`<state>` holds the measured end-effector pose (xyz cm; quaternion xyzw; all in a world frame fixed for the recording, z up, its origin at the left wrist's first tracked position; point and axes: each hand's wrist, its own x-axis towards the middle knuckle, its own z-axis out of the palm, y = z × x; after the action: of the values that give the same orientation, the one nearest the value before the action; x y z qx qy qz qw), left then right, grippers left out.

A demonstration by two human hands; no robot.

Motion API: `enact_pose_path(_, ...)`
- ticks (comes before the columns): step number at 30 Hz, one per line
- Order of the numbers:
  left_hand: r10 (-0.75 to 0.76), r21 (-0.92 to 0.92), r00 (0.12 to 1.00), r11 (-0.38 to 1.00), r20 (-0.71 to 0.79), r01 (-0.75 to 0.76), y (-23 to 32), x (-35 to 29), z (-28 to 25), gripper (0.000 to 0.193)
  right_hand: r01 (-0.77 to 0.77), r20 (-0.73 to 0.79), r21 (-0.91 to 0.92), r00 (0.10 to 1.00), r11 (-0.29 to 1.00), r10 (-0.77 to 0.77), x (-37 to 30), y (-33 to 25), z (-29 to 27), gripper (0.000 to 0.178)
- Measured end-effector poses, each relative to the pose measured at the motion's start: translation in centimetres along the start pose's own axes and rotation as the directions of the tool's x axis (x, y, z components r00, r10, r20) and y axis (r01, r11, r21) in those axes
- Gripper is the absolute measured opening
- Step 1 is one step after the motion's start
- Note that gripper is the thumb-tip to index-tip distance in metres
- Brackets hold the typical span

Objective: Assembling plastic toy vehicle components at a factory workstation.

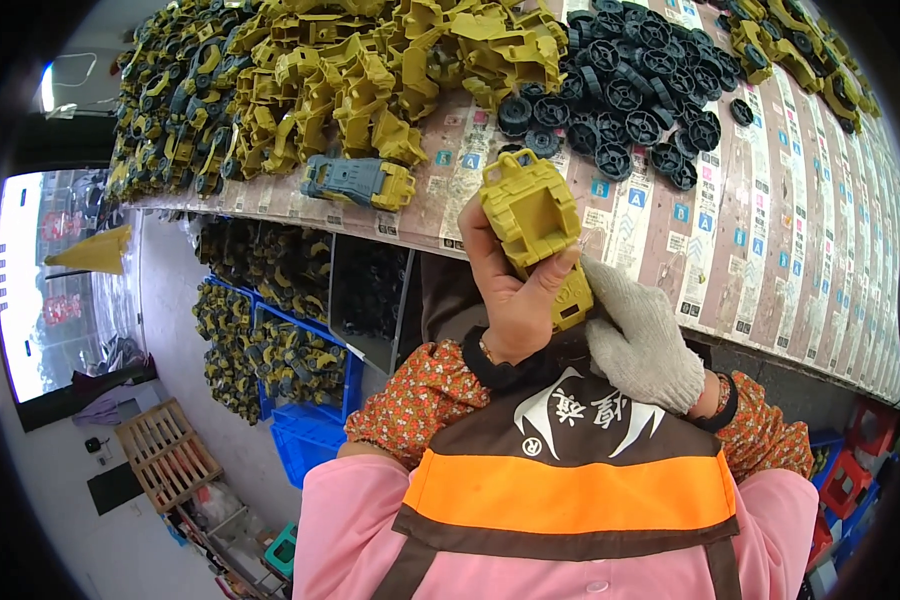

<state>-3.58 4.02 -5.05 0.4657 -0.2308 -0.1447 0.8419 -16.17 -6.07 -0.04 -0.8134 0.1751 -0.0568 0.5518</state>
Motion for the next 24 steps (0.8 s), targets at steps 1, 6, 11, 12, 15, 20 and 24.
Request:
enact_pose_path(1,-0.031,0.024,0.999,0.999,0.020,0.031,-0.1,0.1,-0.1,0.073,0.004,-0.002,-0.002,1.000,1.000,-0.004,0.2,-0.2,-0.4,0.055)
enact_pose_path(6,-0.345,0.157,0.906,0.936,0.244,0.314,1.5,2.1,-0.8,0.071,-0.232,-0.023,0.093,0.972,0.968,0.235,1.4,0.1,-3.7,0.050)
enact_pose_path(11,-0.547,0.591,0.667,0.783,0.506,0.194,2.4,2.7,-1.9,0.081,0.191,-0.096,-0.053,0.976,0.980,-0.195,2.7,-1.3,-5.8,0.077)
enact_pose_path(12,-0.600,0.639,0.628,0.742,0.495,0.205,2.8,2.7,-1.7,0.082,0.198,0.011,-0.069,0.980,0.978,-0.197,2.6,-1.2,-6.0,0.075)
enact_pose_path(15,-0.708,0.663,0.503,0.683,0.496,0.307,3.8,3.3,-2.3,0.086,0.100,0.086,-0.005,0.991,0.995,-0.099,1.8,-0.1,-6.4,0.064)
enact_pose_path(20,-0.684,0.014,0.465,0.570,0.562,0.821,4.9,3.8,-5.0,0.100,-0.223,-0.038,0.615,0.950,0.756,0.311,0.2,1.9,-6.7,0.039)
enact_pose_path(24,-0.547,-0.126,0.694,0.736,0.467,0.665,3.3,1.3,-4.8,0.101,-0.361,0.047,0.627,0.902,0.690,0.429,1.0,0.0,-4.1,0.033)
